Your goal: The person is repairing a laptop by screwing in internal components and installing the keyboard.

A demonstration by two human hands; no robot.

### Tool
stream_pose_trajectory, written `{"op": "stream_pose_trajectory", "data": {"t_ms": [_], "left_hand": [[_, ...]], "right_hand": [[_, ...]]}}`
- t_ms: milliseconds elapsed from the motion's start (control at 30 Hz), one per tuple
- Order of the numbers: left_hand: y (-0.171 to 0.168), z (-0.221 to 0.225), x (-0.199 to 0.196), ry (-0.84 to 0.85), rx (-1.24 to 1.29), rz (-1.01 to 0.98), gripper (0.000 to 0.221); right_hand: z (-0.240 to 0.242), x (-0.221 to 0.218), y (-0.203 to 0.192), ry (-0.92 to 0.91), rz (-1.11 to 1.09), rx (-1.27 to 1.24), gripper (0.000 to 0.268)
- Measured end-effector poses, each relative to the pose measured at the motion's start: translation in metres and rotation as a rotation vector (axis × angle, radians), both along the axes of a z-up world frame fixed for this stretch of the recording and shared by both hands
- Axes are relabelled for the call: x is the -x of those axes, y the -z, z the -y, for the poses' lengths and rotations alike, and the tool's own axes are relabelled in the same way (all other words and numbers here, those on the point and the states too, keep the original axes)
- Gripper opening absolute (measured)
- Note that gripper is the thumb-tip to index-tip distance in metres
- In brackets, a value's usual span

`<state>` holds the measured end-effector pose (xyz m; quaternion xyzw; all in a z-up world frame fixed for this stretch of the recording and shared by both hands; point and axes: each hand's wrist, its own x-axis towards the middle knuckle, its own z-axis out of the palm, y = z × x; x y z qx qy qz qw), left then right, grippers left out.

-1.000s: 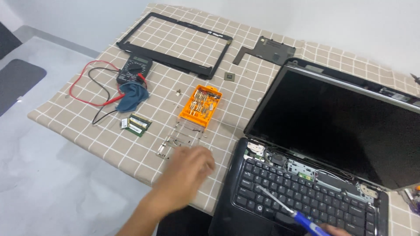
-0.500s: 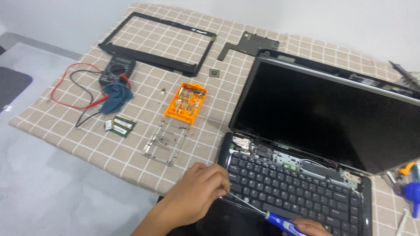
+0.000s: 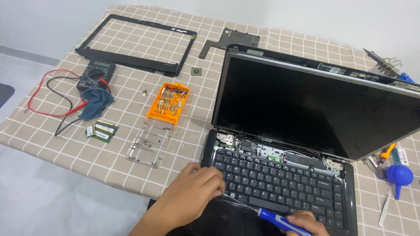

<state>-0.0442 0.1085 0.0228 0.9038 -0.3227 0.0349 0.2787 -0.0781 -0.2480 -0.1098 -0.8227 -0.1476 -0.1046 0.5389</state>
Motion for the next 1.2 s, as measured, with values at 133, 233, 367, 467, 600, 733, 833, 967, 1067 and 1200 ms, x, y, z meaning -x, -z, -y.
{"op": "stream_pose_trajectory", "data": {"t_ms": [133, 233, 367, 467, 600, 733, 833, 967, 1067, 1200], "left_hand": [[-0.001, 0.006, -0.002, -0.002, 0.005, -0.01, 0.01], [-0.002, 0.009, -0.003, -0.034, 0.037, -0.055, 0.012], [-0.005, 0.01, -0.004, -0.048, 0.055, 0.02, 0.012], [-0.008, 0.01, -0.008, -0.066, 0.07, 0.0, 0.026], [-0.014, 0.01, -0.013, -0.167, 0.049, -0.152, 0.051], [-0.014, 0.026, -0.017, -0.226, 0.042, -0.103, 0.051], [-0.014, 0.048, -0.018, -0.171, -0.107, -0.167, 0.051], [0.001, 0.066, -0.017, -0.154, -0.082, -0.079, 0.057], [0.008, 0.072, -0.015, -0.182, -0.13, -0.05, 0.066], [0.007, 0.074, -0.013, -0.204, -0.159, 0.0, 0.07]], "right_hand": [[-0.008, 0.003, -0.015, 0.045, -0.124, -0.119, 0.036], [-0.015, 0.001, -0.027, 0.141, 0.058, 0.063, 0.026], [-0.004, 0.0, -0.024, 0.159, -0.175, 0.122, 0.03], [-0.022, 0.006, -0.051, 0.168, -0.108, 0.115, 0.031], [-0.049, 0.011, -0.085, 0.338, -0.163, -0.047, 0.031], [-0.062, -0.011, -0.109, 0.588, -0.124, -0.128, 0.034], [-0.067, -0.026, -0.126, 0.62, 0.118, -0.205, 0.022], [-0.068, -0.042, -0.157, 0.555, 0.089, 0.067, 0.02], [-0.07, -0.052, -0.171, 0.506, -0.009, 0.325, 0.026], [-0.073, -0.059, -0.173, 0.387, 0.144, 0.498, 0.024]]}}
